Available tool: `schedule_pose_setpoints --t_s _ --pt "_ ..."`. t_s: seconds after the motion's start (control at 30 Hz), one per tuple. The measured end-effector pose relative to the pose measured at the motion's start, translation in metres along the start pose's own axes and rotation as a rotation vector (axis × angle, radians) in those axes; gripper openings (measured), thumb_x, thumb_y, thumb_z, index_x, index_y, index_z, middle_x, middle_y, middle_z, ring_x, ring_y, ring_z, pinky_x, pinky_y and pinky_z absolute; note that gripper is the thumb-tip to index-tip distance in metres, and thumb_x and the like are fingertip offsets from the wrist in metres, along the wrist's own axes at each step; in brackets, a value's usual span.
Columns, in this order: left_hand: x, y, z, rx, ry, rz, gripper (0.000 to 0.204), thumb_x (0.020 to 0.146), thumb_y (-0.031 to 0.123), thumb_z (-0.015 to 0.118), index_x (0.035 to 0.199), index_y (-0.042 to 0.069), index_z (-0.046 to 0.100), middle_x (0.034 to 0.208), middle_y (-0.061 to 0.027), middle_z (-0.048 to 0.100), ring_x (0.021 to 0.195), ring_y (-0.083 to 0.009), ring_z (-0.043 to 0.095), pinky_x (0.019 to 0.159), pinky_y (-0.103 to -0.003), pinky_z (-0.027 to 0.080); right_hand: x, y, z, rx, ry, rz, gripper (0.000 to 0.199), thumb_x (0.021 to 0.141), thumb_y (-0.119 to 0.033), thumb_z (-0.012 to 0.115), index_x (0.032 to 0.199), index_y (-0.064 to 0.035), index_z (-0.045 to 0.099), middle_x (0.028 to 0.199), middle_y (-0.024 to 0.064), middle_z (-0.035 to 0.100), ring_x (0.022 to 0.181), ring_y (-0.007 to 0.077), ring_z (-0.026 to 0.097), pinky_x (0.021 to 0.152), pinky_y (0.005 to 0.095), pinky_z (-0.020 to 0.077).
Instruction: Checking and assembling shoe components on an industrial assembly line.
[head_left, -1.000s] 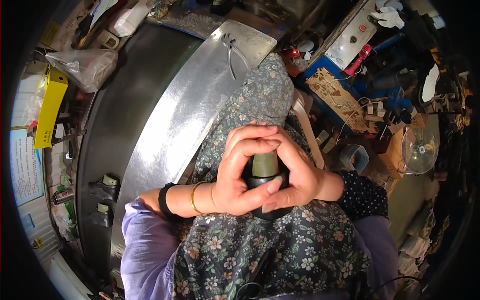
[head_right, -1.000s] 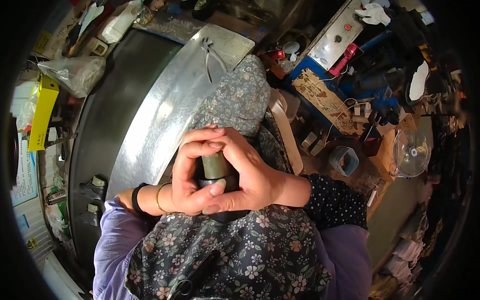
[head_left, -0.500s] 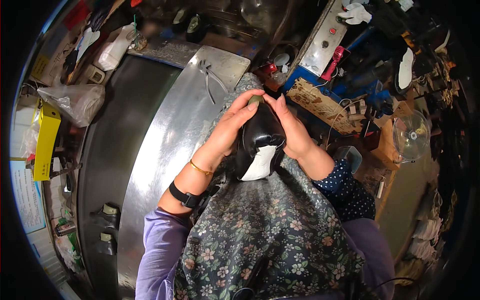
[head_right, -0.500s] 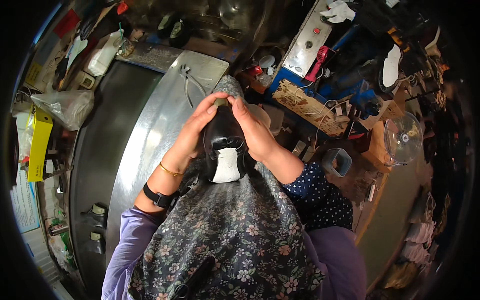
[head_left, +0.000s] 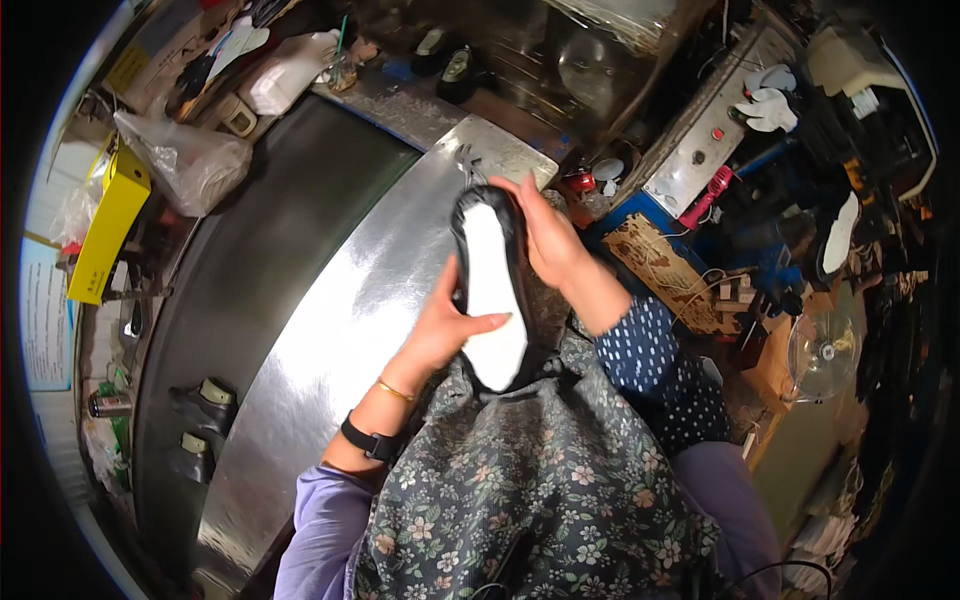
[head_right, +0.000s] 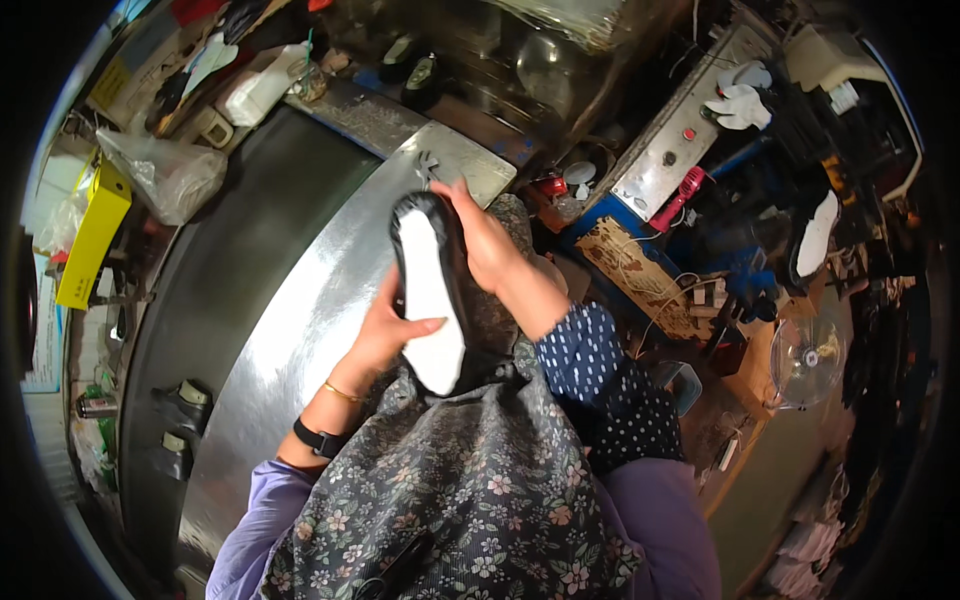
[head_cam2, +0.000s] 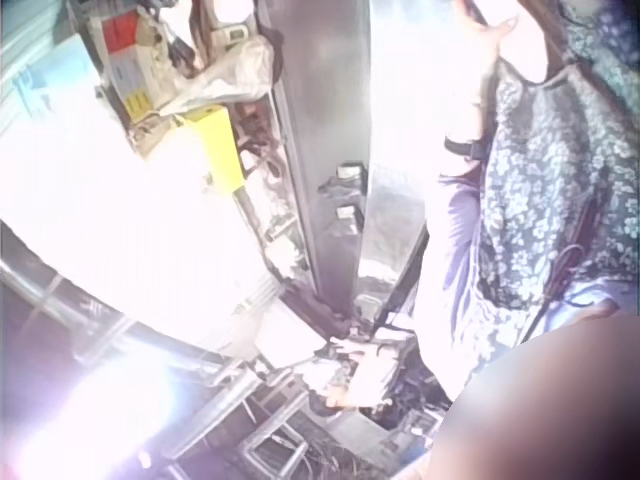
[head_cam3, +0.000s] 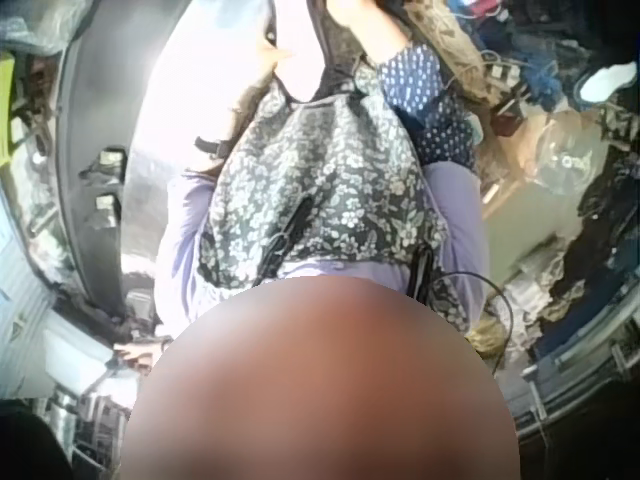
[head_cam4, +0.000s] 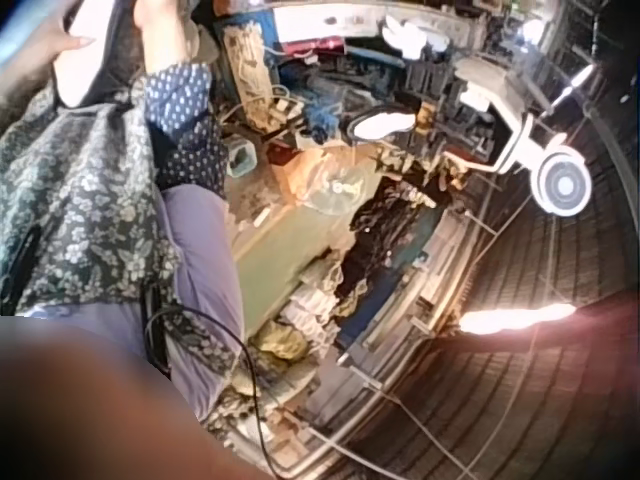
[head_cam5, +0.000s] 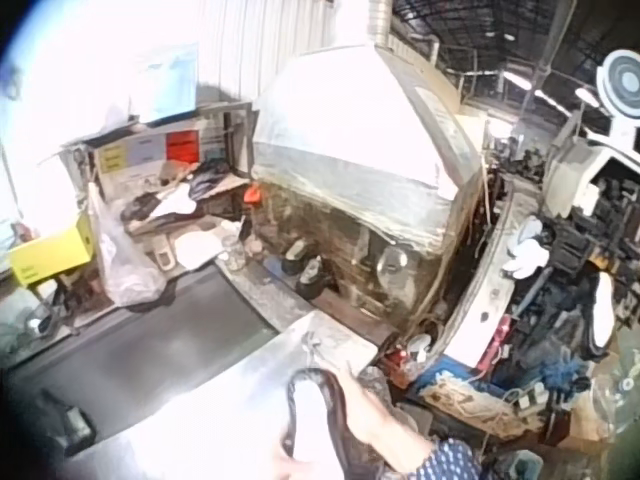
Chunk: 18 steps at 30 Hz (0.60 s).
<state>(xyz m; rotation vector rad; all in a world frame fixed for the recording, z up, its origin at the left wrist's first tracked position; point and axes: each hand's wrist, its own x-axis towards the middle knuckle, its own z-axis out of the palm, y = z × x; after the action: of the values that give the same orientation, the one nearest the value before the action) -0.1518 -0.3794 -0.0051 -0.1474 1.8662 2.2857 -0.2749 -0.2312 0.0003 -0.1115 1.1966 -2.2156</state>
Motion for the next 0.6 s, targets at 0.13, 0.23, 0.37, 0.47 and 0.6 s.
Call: schedule_pose_setpoints --t_s 0.13,0.23,0.37,0.47,0.6 --pt "-0.011 0.030 -0.064 -0.124 -0.033 -0.227 0.087 0.075 0.011 0.082 0.146 -0.003 0.032 0.124 -0.0141 0.060 0.112 -0.0217 0.059 0.094 -0.032 0.050 0.078 0.035 -0.027 -1.380 0.350 -0.259 0.046 0.091 -0.037 0.064 0.115 0.0029 0.062 0.122 0.0155 0.060 0.116 0.0301 0.054 0.103 0.0363 0.0388" --pt "-0.047 0.003 -0.079 0.044 0.043 -0.356 0.085 0.077 0.016 0.081 0.146 -0.002 0.035 0.129 -0.0118 0.057 0.115 -0.0213 0.057 0.101 -0.033 0.044 0.097 0.077 -0.031 -1.867 0.275 -0.233 0.054 0.078 -0.038 0.075 0.112 0.0029 0.064 0.115 0.0240 0.060 0.113 0.0359 0.054 0.103 0.0426 0.0400" --pt "-0.089 0.005 -0.050 -0.295 0.176 -0.426 0.095 0.077 0.014 0.082 0.152 0.001 0.025 0.141 -0.0141 0.048 0.127 -0.0222 0.049 0.108 -0.034 0.038 0.125 0.078 -0.064 -1.991 0.171 -0.294 0.054 0.077 -0.035 0.075 0.112 0.0042 0.064 0.109 0.0260 0.061 0.108 0.0362 0.057 0.096 0.0457 0.0453" --pt "-0.090 -0.001 -0.051 -0.294 0.160 -0.426 0.096 0.079 0.011 0.080 0.153 0.001 0.021 0.144 -0.0152 0.046 0.133 -0.0231 0.044 0.111 -0.034 0.035 0.126 0.041 -0.073 -1.942 -0.161 -0.104 0.042 0.084 -0.029 0.067 0.109 0.0036 0.063 0.105 0.0216 0.062 0.095 0.0290 0.063 0.082 0.0415 0.0521" --pt "-0.082 -0.014 -0.053 -0.227 0.144 -0.380 0.100 0.078 0.012 0.082 0.152 -0.003 0.017 0.143 -0.0181 0.045 0.130 -0.0253 0.046 0.109 -0.034 0.037 0.067 0.005 -0.027 -0.673 -0.076 0.231 0.026 0.093 -0.023 0.057 0.104 -0.0005 0.062 0.094 0.0107 0.063 0.077 0.0149 0.063 0.067 0.0276 0.0513"
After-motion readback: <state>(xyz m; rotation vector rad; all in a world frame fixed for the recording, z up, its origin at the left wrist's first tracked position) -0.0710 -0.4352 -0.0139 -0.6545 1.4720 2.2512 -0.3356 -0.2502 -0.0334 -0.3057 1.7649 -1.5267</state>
